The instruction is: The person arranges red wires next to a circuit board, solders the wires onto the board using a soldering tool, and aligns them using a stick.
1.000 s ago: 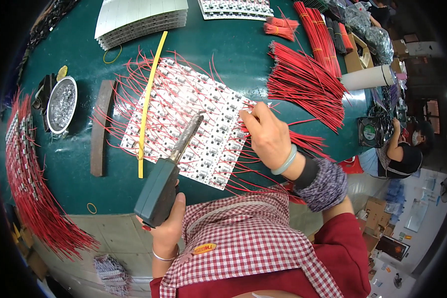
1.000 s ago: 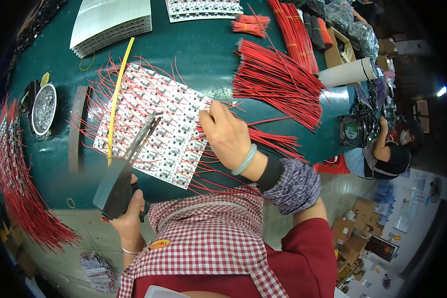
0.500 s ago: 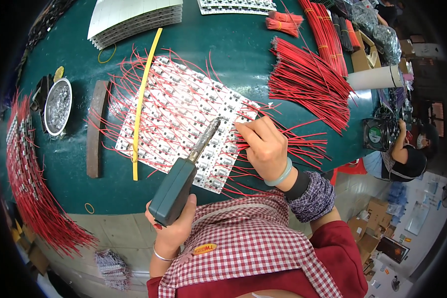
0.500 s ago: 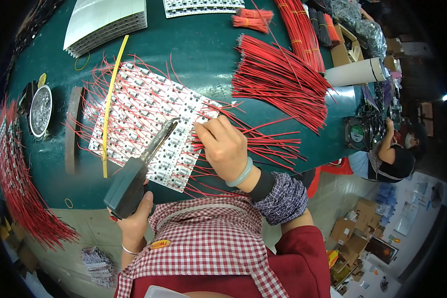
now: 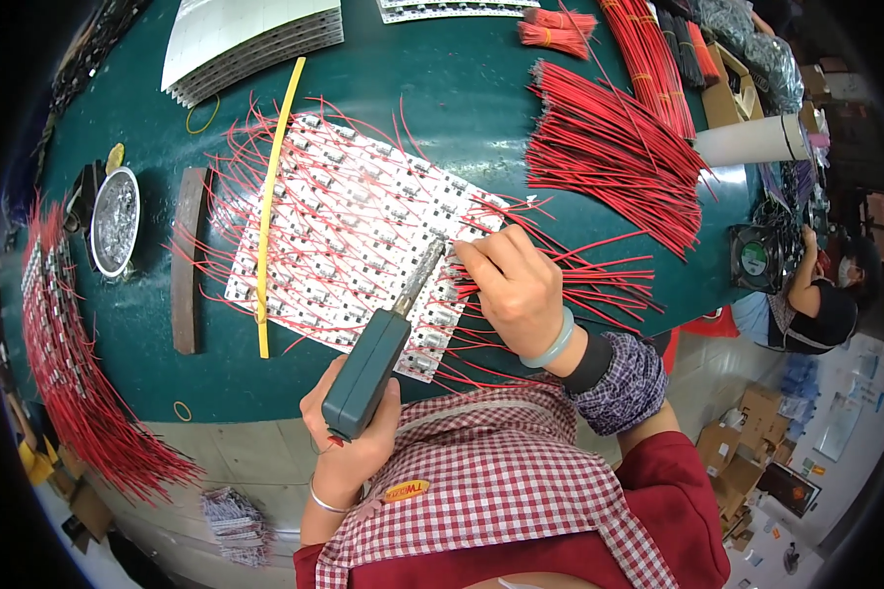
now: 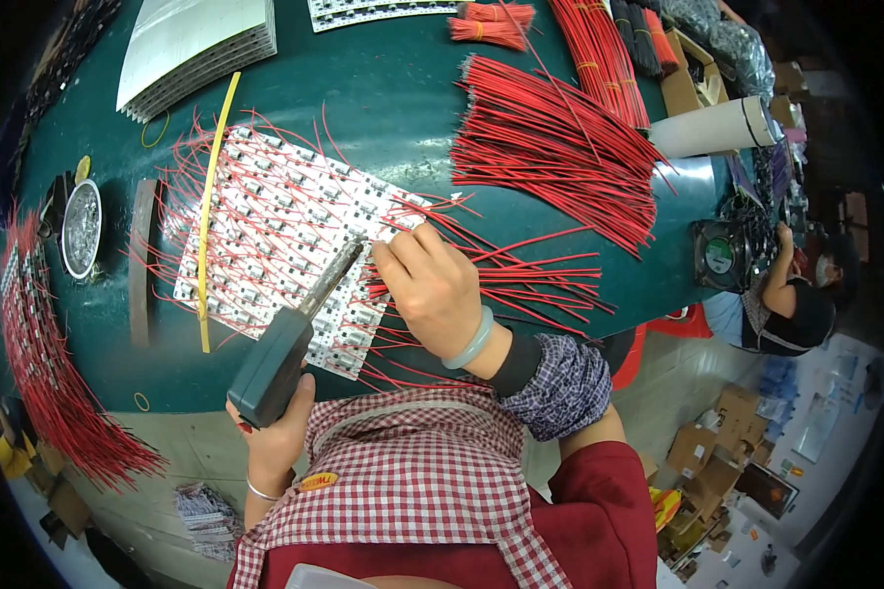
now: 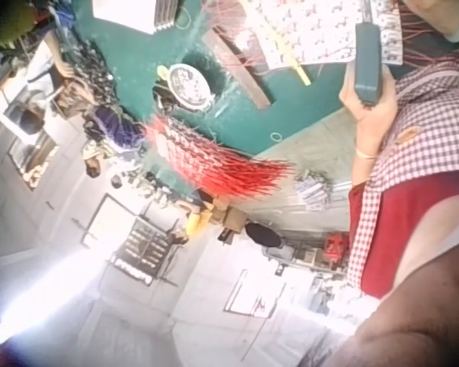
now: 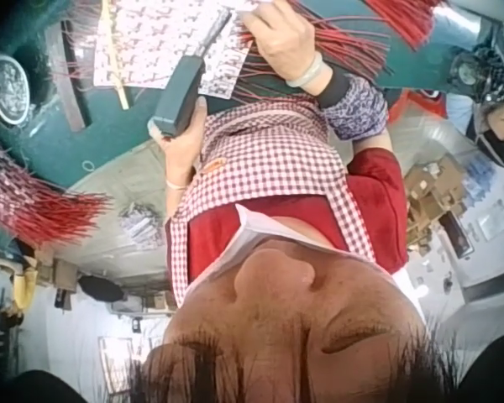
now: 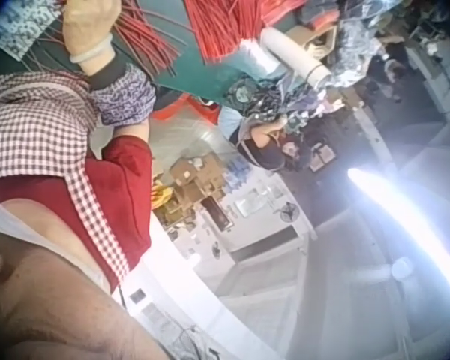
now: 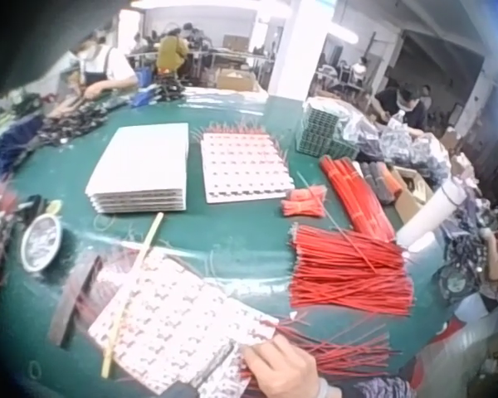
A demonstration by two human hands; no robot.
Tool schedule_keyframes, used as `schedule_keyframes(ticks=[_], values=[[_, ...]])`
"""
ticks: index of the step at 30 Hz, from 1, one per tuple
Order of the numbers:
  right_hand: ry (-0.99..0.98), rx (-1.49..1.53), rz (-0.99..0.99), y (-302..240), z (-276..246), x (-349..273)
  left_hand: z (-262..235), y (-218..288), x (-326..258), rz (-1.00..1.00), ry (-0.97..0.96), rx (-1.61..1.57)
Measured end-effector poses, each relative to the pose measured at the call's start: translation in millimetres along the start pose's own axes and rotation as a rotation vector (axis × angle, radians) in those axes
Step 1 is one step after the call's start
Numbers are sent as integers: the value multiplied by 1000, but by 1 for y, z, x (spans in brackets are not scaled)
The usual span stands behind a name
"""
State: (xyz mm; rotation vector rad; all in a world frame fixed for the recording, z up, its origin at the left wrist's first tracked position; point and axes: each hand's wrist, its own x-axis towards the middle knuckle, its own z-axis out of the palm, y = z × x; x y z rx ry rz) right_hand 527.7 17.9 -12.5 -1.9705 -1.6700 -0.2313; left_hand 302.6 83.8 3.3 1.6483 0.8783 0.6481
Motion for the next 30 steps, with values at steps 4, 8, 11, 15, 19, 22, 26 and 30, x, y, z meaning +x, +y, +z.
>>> schedule_keyframes(ticks=[4, 8, 11, 15, 19, 22, 26, 30], values=[[5, -3, -4, 0, 1, -1, 0, 7, 3, 103, -14, 173], [-2, -17, -7, 0, 0, 0, -2, 8, 4, 138, -33, 211], [3, -13, -4, 0, 1, 0, -2, 11, 7, 145, -40, 215], [3, -16, -5, 0, 0, 1, -2, 11, 9, 119, -28, 202], [-9, -17, 7, -1, 1, 1, -3, 7, 10, 163, -37, 214], [-15, -22, 13, -1, 1, 2, -5, 8, 10, 129, -52, 233], [-54, -61, -20, 0, -1, -1, -4, 9, 9, 159, -18, 214], [-54, -62, -20, 1, 1, -1, -7, 2, 4, 122, -50, 187]])
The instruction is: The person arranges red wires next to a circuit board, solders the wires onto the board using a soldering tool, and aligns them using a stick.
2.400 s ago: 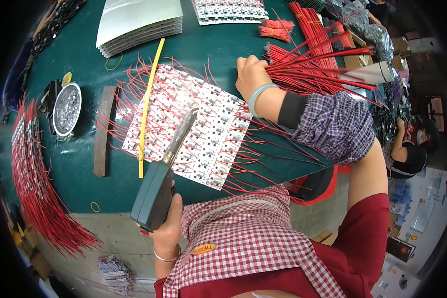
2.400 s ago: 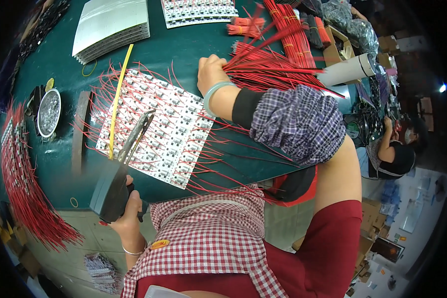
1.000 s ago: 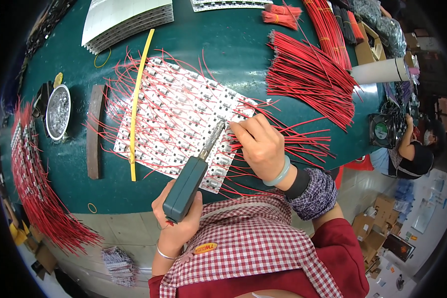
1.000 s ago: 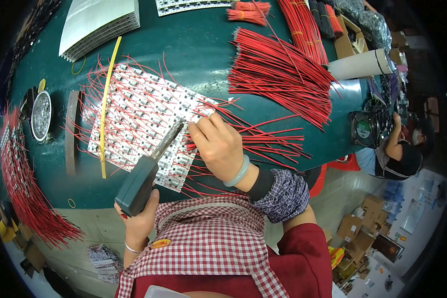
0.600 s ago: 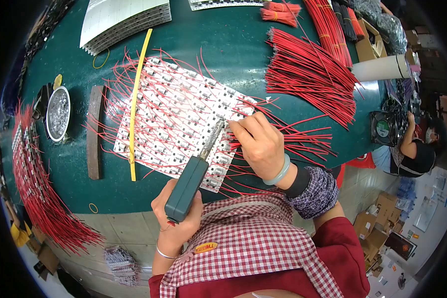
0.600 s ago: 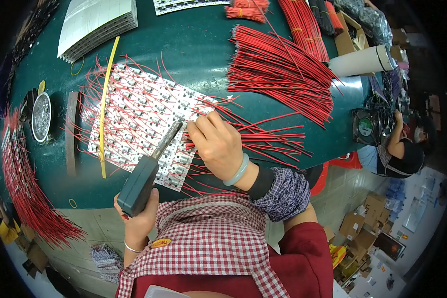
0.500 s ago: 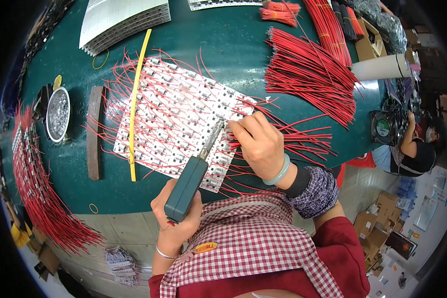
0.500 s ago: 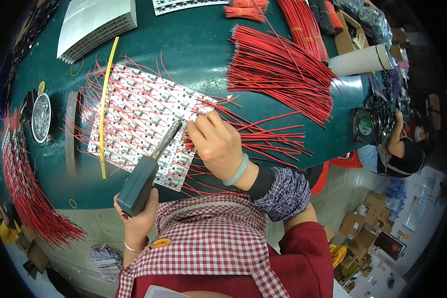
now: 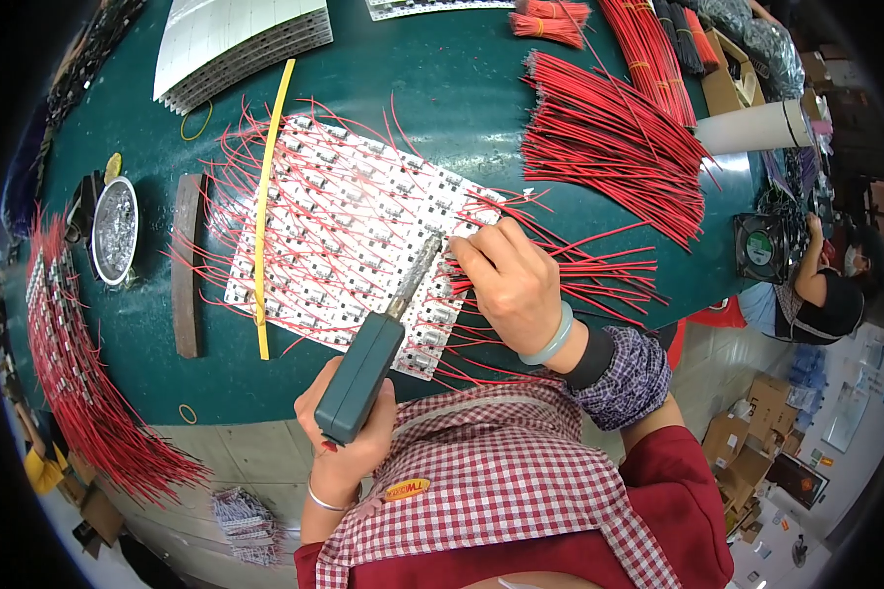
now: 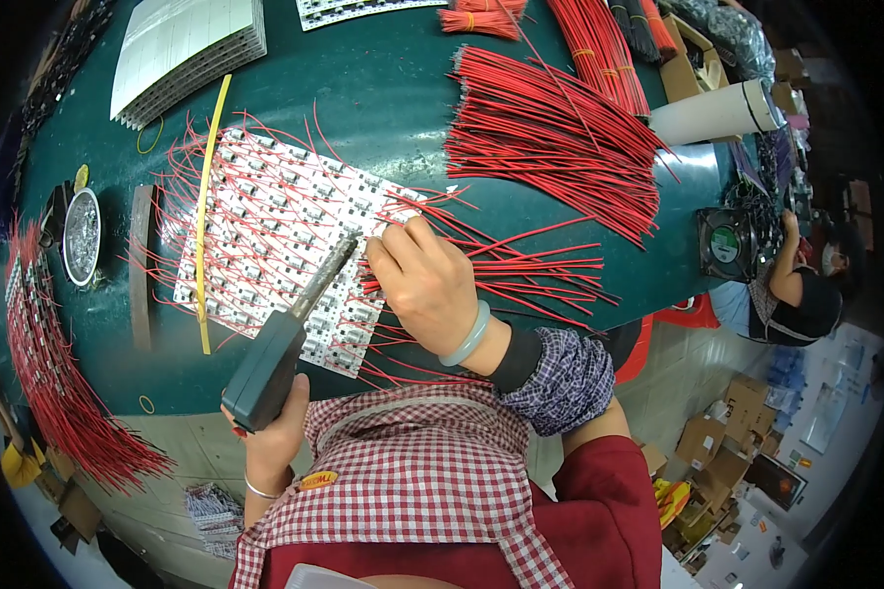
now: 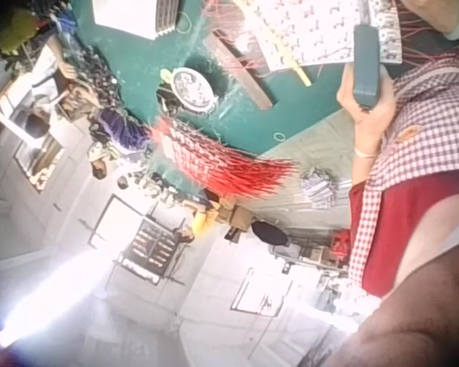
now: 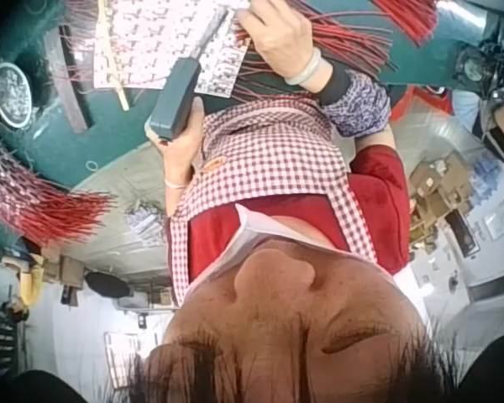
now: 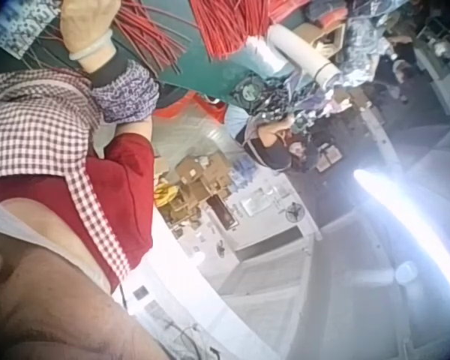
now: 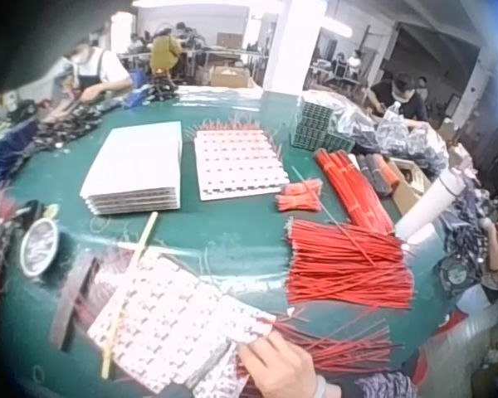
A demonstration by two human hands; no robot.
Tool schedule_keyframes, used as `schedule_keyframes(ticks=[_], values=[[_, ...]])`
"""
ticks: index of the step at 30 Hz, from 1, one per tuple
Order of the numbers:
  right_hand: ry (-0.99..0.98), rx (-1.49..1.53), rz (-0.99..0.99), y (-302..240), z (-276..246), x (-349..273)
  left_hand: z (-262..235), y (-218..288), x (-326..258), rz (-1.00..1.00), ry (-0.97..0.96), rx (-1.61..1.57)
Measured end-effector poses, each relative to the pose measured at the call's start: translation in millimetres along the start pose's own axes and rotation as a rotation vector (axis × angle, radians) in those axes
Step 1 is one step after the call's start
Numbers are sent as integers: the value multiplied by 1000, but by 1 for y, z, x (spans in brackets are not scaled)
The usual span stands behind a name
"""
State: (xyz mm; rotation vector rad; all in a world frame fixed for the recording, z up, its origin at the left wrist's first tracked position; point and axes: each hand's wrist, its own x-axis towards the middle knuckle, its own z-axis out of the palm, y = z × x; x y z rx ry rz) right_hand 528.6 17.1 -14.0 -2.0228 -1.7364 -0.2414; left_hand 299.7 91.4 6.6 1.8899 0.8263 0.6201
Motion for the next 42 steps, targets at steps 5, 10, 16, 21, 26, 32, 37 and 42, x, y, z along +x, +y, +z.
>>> schedule_keyframes(ticks=[5, 10, 16, 21, 26, 32, 37, 42], values=[[8, -6, -6, -1, 0, -1, -1, -1, -5, -33, 56, -62], [22, 2, -8, 0, 2, -2, -1, 5, -2, 17, 50, -2], [24, 23, 0, 0, 2, -3, 0, 6, -2, -25, 13, -5], [33, 19, -19, 0, 5, -4, 0, 9, 0, 12, 5, 43], [19, 63, -17, -3, 4, -3, 1, 12, 0, 46, 34, 37], [0, 89, -23, -3, 4, -5, 2, 16, 3, -6, 27, 11], [-7, 77, -23, -4, 4, -4, 0, 10, -3, 13, 1, 55], [-11, 70, -28, -4, 4, -4, -1, 1, -8, 59, -5, 77]])
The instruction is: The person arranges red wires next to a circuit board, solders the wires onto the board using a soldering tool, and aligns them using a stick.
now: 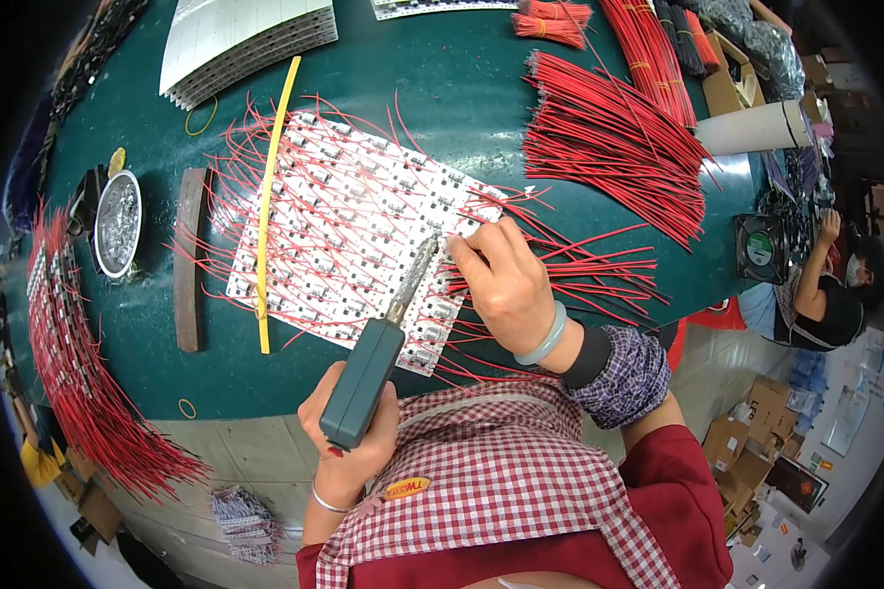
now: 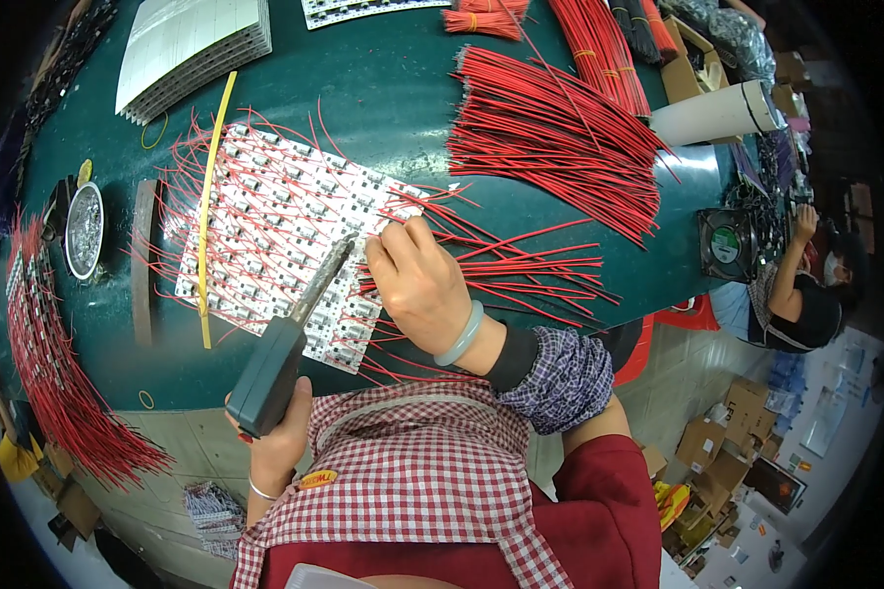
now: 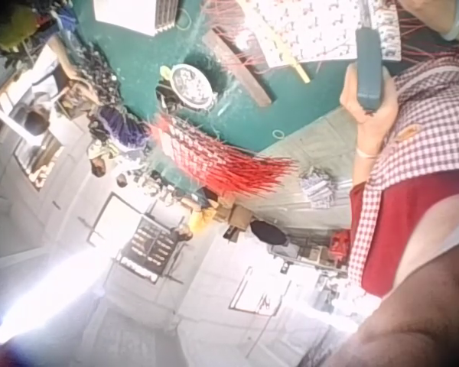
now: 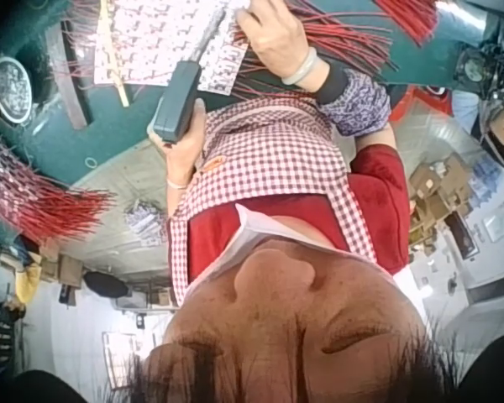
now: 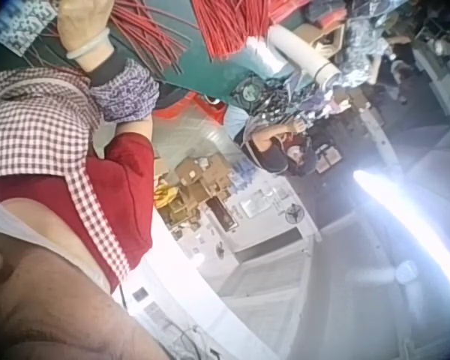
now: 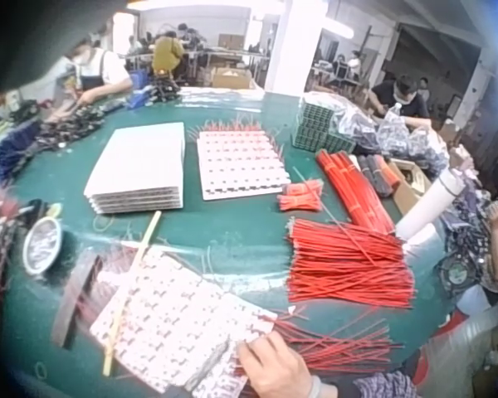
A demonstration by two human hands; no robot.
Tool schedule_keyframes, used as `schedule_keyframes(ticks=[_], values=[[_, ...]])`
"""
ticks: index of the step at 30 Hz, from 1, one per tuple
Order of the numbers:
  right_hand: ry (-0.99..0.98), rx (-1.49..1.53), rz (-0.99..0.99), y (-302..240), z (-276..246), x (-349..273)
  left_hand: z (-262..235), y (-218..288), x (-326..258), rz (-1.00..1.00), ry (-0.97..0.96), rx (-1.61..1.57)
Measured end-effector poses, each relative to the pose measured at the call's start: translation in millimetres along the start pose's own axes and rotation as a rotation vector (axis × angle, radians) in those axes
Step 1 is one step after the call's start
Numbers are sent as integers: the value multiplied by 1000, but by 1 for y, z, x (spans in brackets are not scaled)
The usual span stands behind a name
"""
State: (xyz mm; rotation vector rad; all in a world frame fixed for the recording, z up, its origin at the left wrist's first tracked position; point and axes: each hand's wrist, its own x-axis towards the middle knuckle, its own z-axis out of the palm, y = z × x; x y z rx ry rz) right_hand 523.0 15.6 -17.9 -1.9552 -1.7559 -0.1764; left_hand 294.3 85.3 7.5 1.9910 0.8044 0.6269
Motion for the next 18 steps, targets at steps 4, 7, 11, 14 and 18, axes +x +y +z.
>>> schedule_keyframes(ticks=[4, 7, 11, 14, 18], values=[[-5, 10, 4, 0, -1, 0, 2, -7, -11, -88, 77, -129], [-11, 41, 36, 0, -1, -1, 2, -1, -6, -88, 90, -160], [43, 184, 37, 5, -9, 1, 2, -2, -7, -74, 121, -157], [165, 208, -28, 8, -12, -12, 2, -6, -13, -136, 152, -167], [99, 172, 70, -3, -11, -9, 2, -9, -19, -160, 175, -175]])
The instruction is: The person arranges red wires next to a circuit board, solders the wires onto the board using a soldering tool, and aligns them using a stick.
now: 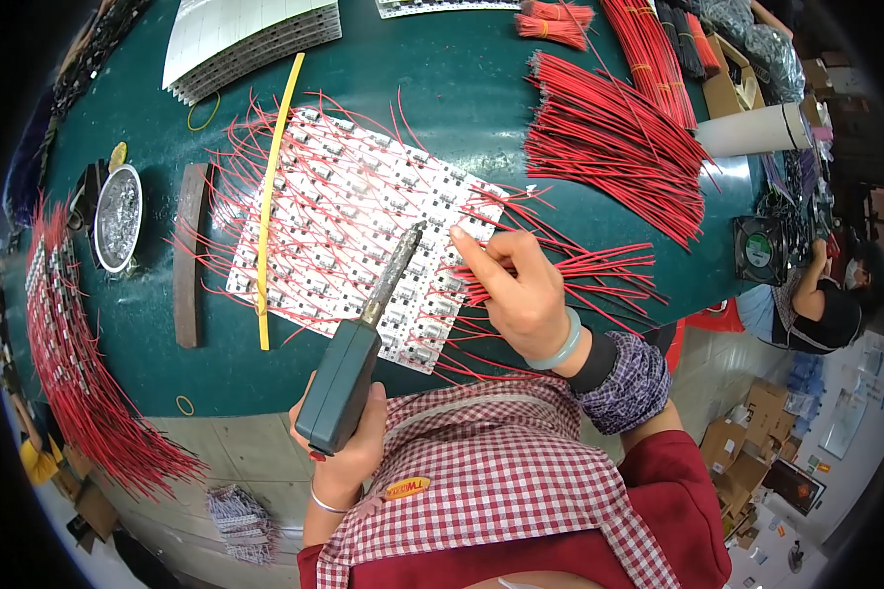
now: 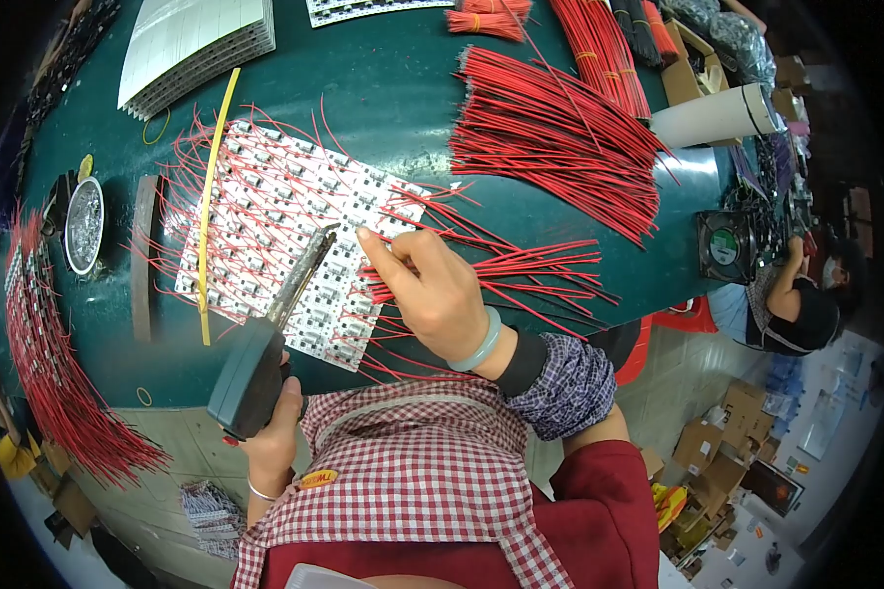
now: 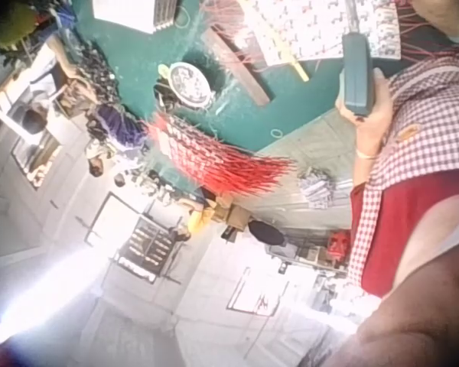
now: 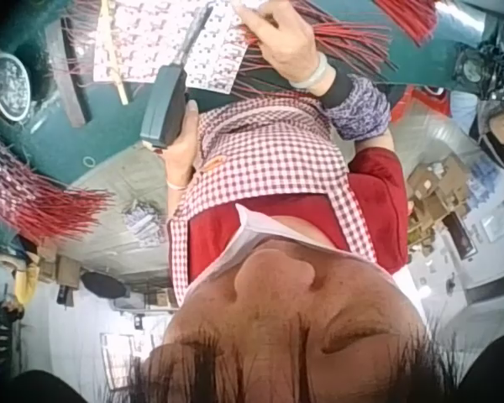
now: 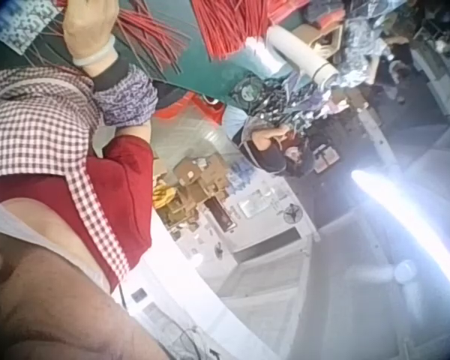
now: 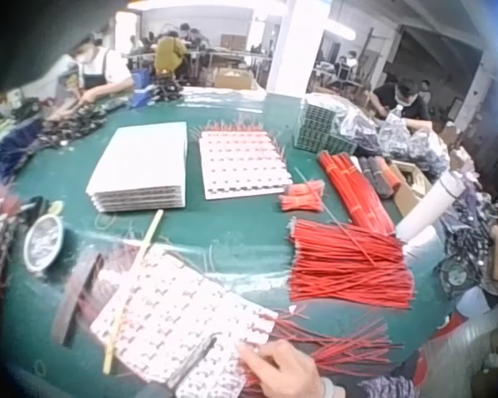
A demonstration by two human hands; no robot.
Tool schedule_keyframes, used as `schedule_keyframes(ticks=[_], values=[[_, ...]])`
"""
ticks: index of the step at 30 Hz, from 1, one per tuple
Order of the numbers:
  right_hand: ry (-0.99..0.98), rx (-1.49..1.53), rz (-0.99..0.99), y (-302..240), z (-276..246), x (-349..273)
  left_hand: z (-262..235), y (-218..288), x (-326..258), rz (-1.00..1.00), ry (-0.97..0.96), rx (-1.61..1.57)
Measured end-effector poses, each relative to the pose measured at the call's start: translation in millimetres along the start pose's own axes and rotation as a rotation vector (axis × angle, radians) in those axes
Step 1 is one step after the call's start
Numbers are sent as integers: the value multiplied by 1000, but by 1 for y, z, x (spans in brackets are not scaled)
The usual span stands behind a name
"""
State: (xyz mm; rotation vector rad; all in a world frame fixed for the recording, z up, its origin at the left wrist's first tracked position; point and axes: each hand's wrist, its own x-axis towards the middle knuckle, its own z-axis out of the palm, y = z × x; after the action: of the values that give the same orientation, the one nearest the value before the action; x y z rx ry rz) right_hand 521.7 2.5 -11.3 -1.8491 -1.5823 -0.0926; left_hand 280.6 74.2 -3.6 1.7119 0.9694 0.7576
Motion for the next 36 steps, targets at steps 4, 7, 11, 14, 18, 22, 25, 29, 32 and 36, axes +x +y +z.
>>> schedule_keyframes(ticks=[4, 7, 11, 14, 18, 22, 25, 29, 32, 36], values=[[-17, -90, -30, 0, 7, 3, 0, 0, -1, -19, 13, -22], [-45, -61, 4, -4, 4, 1, -1, 1, 0, 50, 8, 22], [-60, -35, 34, -6, 5, -1, -1, 1, 0, 57, 9, 21], [-25, -31, 50, -7, 8, 2, -2, 3, -1, 27, 3, 13], [-20, -36, 76, -10, 10, 1, -3, 6, -1, 14, -21, 8], [-32, -34, 64, -11, 11, 1, -3, 4, -1, 23, -44, 4], [-38, -27, 60, -12, 11, 1, -5, 4, 0, 86, -75, 32], [-44, -23, 66, -13, 12, 0, -5, 3, -3, 44, -85, 41], [-47, -43, 56, -13, 12, 0, -4, 3, -2, 13, -98, 18], [-47, -56, 39, -13, 14, 1, -3, 3, -2, -14, -107, 16]])
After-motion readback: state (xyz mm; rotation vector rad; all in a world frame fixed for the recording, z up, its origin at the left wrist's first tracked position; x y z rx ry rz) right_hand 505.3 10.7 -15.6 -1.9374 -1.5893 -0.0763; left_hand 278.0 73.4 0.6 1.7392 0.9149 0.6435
